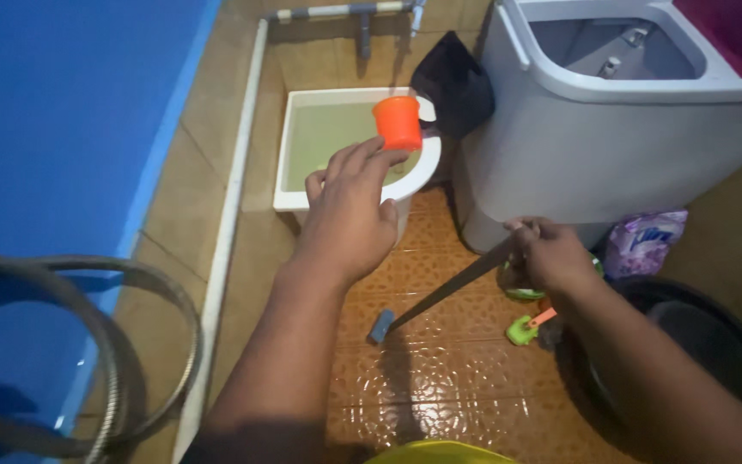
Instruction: The person repairs a shower head by removing a metal component using a long piece of wood as a lever and then reattaching the shower head by hand.
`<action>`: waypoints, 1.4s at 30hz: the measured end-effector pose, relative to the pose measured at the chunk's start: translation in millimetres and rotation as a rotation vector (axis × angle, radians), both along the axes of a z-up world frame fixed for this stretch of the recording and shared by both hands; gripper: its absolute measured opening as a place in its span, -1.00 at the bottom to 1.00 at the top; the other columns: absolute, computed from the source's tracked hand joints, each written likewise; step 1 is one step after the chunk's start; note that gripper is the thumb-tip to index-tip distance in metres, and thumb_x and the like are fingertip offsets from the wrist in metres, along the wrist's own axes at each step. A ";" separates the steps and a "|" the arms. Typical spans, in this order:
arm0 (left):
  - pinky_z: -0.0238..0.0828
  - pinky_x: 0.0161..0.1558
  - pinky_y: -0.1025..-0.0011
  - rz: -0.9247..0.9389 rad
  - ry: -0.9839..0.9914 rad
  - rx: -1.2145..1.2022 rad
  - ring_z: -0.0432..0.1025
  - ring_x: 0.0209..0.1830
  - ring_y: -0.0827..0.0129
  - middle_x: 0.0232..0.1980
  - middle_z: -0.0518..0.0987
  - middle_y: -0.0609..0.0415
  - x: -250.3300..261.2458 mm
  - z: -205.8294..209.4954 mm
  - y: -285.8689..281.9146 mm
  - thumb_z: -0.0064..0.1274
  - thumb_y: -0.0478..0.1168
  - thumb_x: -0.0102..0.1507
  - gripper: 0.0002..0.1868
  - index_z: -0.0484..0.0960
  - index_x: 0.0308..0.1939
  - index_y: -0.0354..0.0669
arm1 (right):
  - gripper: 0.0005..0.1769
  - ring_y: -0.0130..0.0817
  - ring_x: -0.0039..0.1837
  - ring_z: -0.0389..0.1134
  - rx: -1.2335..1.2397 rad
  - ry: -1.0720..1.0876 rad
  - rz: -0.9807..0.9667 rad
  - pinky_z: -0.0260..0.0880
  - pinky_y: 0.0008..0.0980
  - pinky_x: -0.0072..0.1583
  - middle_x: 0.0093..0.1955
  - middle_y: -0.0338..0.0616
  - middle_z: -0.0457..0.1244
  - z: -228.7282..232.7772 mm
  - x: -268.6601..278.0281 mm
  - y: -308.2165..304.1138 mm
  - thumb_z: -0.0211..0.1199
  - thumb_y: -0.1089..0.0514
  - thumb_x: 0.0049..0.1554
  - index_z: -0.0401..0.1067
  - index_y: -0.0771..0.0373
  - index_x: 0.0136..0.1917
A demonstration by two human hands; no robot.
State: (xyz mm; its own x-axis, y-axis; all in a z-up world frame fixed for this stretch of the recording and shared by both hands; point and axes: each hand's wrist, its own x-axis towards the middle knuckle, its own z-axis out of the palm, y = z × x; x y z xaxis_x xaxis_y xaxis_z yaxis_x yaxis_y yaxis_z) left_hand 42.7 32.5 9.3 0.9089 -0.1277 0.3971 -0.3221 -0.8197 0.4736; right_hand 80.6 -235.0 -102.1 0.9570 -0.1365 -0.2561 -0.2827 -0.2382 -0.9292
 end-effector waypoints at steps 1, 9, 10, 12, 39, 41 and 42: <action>-0.01 0.34 -0.02 0.007 0.004 0.000 0.15 0.50 0.12 0.45 0.35 -0.01 1.2 -1.1 -6.3 0.12 -0.38 0.10 -0.39 0.50 0.26 0.01 | -0.67 -0.37 -0.37 0.27 0.021 0.022 -0.009 0.33 -0.36 -0.31 -0.32 -0.12 0.24 4.1 -1.1 -4.0 0.20 0.05 0.27 0.48 0.33 0.17; 0.03 0.32 -0.01 -0.020 -0.039 -0.014 0.17 0.48 0.13 0.42 0.37 -0.02 13.3 -7.9 -57.5 0.11 -0.38 0.13 -0.42 0.49 0.25 -0.02 | -0.67 -0.26 -0.35 0.38 -0.162 0.076 0.009 0.48 -0.27 -0.26 -0.26 -0.05 0.32 34.9 2.5 -48.9 0.07 0.09 0.28 0.47 0.27 0.22; 0.03 0.32 -0.01 -0.023 -0.040 -0.013 0.17 0.49 0.13 0.42 0.38 -0.02 14.1 -9.2 -64.1 0.10 -0.39 0.13 -0.42 0.49 0.25 -0.02 | -0.67 -0.28 -0.35 0.38 -0.186 0.059 0.014 0.48 -0.27 -0.26 -0.26 -0.04 0.33 33.7 2.2 -55.8 0.08 0.09 0.29 0.47 0.27 0.21; 0.03 0.33 -0.01 -0.025 -0.043 -0.012 0.18 0.50 0.15 0.43 0.38 0.00 15.2 -10.8 -76.6 0.09 -0.40 0.13 -0.43 0.49 0.24 -0.02 | -0.67 -0.30 -0.34 0.38 -0.235 0.023 0.027 0.46 -0.26 -0.25 -0.26 -0.03 0.35 30.1 2.4 -69.0 0.10 0.08 0.29 0.49 0.29 0.20; -0.03 0.37 0.02 0.066 0.012 0.005 0.12 0.53 0.17 0.48 0.32 0.02 28.6 2.6 -35.7 0.12 -0.38 0.12 -0.24 0.29 0.42 -0.03 | -0.64 -0.29 -0.32 0.43 -0.226 0.051 0.115 0.49 -0.30 -0.26 -0.21 -0.04 0.39 18.6 35.5 -21.4 -0.02 0.03 0.31 0.43 0.26 0.21; -0.04 0.37 0.01 0.064 0.020 0.007 0.10 0.53 0.16 0.49 0.30 0.00 30.8 5.3 -22.1 0.12 -0.37 0.12 -0.24 0.29 0.42 -0.04 | -0.63 -0.21 -0.36 0.39 -0.213 0.061 0.064 0.45 -0.23 -0.29 -0.21 0.00 0.36 22.1 36.5 -2.3 0.02 0.00 0.31 0.44 0.28 0.19; -0.05 0.37 0.00 0.058 0.017 0.010 0.09 0.54 0.15 0.49 0.29 -0.01 33.7 7.6 -15.5 0.13 -0.37 0.12 -0.24 0.30 0.41 -0.04 | -0.62 -0.17 -0.38 0.37 -0.205 0.060 0.033 0.43 -0.19 -0.31 -0.20 0.02 0.34 24.5 38.2 6.8 0.05 -0.02 0.31 0.45 0.29 0.18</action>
State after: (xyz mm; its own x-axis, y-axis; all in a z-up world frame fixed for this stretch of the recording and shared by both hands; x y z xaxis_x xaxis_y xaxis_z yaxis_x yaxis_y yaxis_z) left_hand 76.3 17.0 16.9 0.9217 -0.0781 0.3800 -0.2654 -0.8416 0.4705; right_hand 118.8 -228.3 -77.6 0.9455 -0.1603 -0.2833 -0.3253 -0.4305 -0.8420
